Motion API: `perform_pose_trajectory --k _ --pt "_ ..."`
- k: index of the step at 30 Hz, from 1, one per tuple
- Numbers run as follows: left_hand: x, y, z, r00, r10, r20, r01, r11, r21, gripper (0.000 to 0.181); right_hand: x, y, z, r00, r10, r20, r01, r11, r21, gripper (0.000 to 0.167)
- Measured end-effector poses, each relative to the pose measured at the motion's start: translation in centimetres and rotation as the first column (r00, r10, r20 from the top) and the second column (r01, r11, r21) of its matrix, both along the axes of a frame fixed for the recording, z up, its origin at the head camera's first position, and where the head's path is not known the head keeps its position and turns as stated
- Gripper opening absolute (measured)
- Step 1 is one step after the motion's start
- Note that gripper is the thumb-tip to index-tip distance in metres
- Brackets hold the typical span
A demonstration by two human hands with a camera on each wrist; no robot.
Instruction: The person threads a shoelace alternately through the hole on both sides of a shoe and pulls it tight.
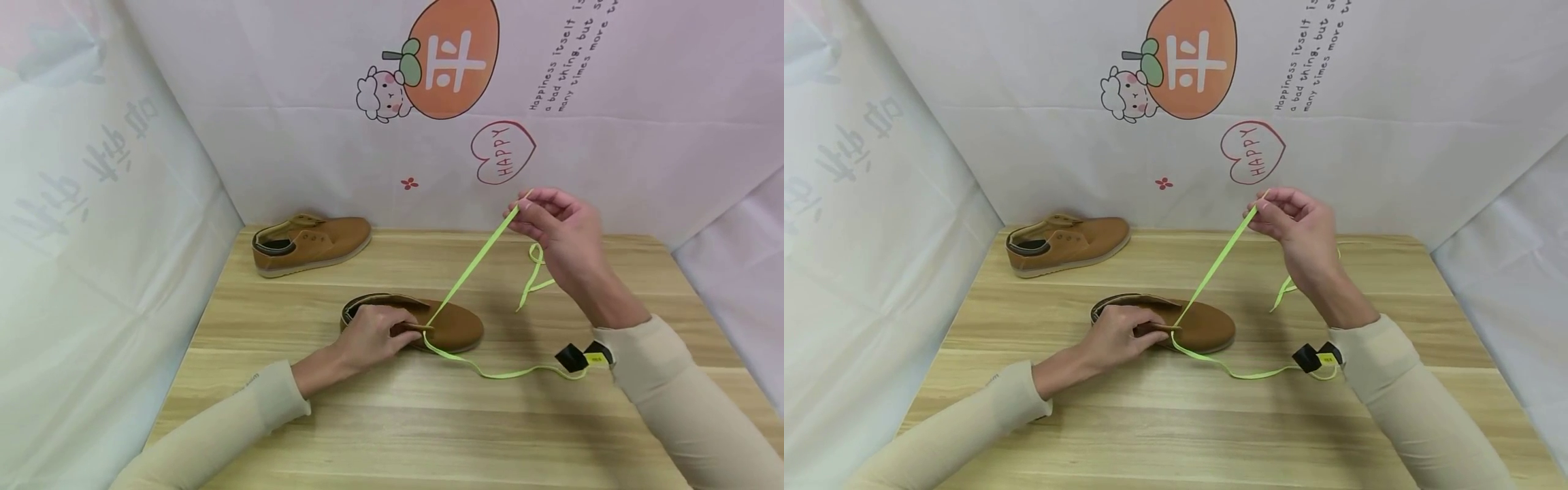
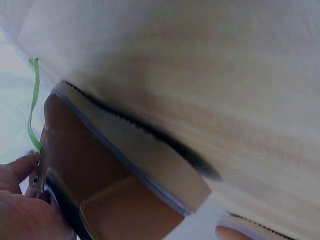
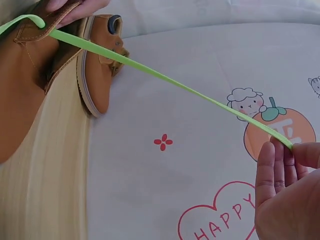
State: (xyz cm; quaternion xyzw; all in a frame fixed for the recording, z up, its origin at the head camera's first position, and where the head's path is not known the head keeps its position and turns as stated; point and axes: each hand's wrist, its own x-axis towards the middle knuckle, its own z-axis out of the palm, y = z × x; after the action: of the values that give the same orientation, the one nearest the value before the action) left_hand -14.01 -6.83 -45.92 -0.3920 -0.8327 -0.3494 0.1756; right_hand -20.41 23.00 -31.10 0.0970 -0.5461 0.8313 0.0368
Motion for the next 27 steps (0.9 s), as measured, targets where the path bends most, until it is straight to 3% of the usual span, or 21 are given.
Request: perform_pose_trajectory --k 5,7,13,20,24,27 --pt "-0.9 -0.3 1.4 0.999 0.029 -0.029 -0.027 0.997 0.073 0.009 0.0 0.3 0.2 1.000 0.010 -0.003 -0.010 1.000 -0.017 0.007" --pt "-1.3 -0.4 2.0 0.997 0.061 -0.038 -0.059 0.996 0.064 0.013 0.0 0.4 0.1 1.000 0.011 -0.001 -0.011 1.000 -0.011 0.008" --pt "-2.4 -0.2 3.0 0.990 0.139 0.024 -0.134 0.980 -0.146 0.032 -0.1 0.4 -0.1 1.000 0.013 0.000 -0.013 1.000 0.018 0.010" --pt "-3.3 0.6 3.7 0.970 0.184 0.158 -0.126 0.940 -0.317 0.022 0.0 0.5 -0.4 1.000 0.005 0.016 -0.007 0.996 0.092 0.010" --pt "-3.6 0.9 3.6 0.970 0.205 0.132 -0.143 0.916 -0.375 0.015 0.1 0.7 -0.7 0.999 0.012 0.033 -0.016 0.993 0.115 0.012" --pt "-3.9 1.0 3.4 0.974 0.201 0.099 -0.149 0.912 -0.382 0.009 0.2 0.8 -1.1 0.998 0.009 0.058 -0.016 0.992 0.127 0.014"
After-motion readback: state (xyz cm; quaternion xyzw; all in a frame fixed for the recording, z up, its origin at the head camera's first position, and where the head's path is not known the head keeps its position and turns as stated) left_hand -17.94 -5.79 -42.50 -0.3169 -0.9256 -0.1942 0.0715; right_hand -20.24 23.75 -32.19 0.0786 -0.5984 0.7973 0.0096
